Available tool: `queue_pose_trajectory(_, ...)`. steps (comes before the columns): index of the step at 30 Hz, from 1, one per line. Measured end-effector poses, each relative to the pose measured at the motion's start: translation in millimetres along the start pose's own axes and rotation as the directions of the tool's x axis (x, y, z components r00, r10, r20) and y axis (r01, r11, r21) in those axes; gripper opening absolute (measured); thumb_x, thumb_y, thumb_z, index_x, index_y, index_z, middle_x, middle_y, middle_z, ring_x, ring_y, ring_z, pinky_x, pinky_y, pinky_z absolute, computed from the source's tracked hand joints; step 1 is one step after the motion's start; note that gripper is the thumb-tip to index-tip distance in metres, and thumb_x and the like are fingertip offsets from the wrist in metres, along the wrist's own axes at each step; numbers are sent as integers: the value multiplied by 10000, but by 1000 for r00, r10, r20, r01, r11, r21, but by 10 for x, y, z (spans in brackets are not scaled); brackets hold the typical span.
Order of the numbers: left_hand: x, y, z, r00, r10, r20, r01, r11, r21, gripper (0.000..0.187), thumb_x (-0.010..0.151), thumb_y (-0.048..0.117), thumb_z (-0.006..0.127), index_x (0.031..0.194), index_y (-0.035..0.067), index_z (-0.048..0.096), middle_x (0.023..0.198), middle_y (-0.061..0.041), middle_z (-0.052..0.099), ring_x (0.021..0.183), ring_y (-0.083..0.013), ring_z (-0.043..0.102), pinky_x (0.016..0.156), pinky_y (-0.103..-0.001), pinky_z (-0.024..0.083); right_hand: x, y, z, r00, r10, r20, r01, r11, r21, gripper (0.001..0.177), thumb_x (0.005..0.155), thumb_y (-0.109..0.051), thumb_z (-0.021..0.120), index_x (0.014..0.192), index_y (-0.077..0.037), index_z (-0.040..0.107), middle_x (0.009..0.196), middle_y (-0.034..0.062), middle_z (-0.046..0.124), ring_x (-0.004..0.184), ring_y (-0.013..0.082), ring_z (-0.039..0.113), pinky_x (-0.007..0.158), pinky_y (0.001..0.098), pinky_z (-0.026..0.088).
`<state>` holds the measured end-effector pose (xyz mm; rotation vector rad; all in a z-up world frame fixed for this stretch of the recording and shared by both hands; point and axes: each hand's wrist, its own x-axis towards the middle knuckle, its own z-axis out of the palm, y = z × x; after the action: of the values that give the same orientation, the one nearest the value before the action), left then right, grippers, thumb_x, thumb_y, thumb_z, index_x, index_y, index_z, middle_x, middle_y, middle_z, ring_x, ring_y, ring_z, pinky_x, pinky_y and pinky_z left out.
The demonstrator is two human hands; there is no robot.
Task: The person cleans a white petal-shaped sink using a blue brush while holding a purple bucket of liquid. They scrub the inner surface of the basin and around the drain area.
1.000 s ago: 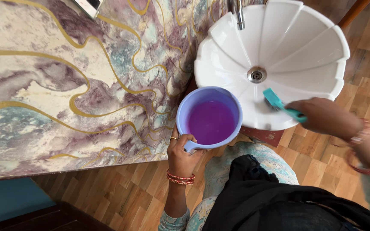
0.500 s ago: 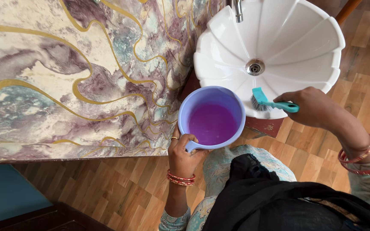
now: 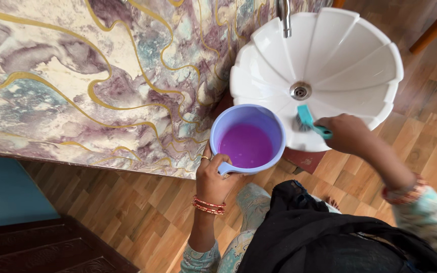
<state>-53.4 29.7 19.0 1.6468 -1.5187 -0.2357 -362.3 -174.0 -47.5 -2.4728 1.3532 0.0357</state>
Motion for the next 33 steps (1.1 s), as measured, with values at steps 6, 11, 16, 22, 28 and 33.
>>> queue_pose_trajectory(6,155,507,412,999,-43,-9,44,996,76,418,562,106,945,862,59,657,1460,-278,523,1062,-368,723,795,-415,626,-287,671,-366,955,133,-267,19,867,499,369,916,-34,680,1263,-146,738,932,212,750,730,308,695,697,459,540)
queue_pose_trajectory(11,279,847,916,998,-68,-1,68,995,72,426,576,143,942,868,51,646,1511,-270,493,1074,-356,731,704,-391,643,-1135,1074,-1357,955,-46,-292,186,860,475,489,842,18,678,1304,-133,727,1072,135,758,799,275,738,698,387,582)
queue_pose_trajectory(16,421,1125,1371,997,7,-83,-1,997,72,456,580,178,967,866,56,634,1493,-255,513,1117,-380,717,770,-401,649,-1096,1240,-1801,918,-340,-205,396,822,409,498,776,-19,720,1259,-143,732,1180,71,750,871,241,765,675,357,610)
queue_pose_trajectory(22,493,1309,1788,993,-102,-58,106,992,71,430,607,214,954,860,65,641,1542,-287,449,1038,-374,744,709,-405,644,-714,1152,-1707,867,-487,-105,492,805,332,486,742,-57,765,1216,-164,742,1246,20,748,920,228,776,685,356,619)
queue_pose_trajectory(28,564,1160,1916,990,-28,-138,41,995,87,479,567,231,981,848,71,629,1487,-289,510,1100,-397,719,769,-419,640,-599,1420,-1480,971,-177,-163,241,697,675,347,895,-37,673,1237,-48,729,1155,124,781,1008,246,774,861,371,609)
queue_pose_trajectory(33,667,985,1974,977,-51,-206,66,996,63,484,536,166,986,859,73,638,1450,-295,506,1164,-416,679,770,-422,640,-345,1693,-969,996,94,2,9,-107,994,302,1016,-36,526,1249,136,611,1203,238,688,1109,339,712,968,410,594)
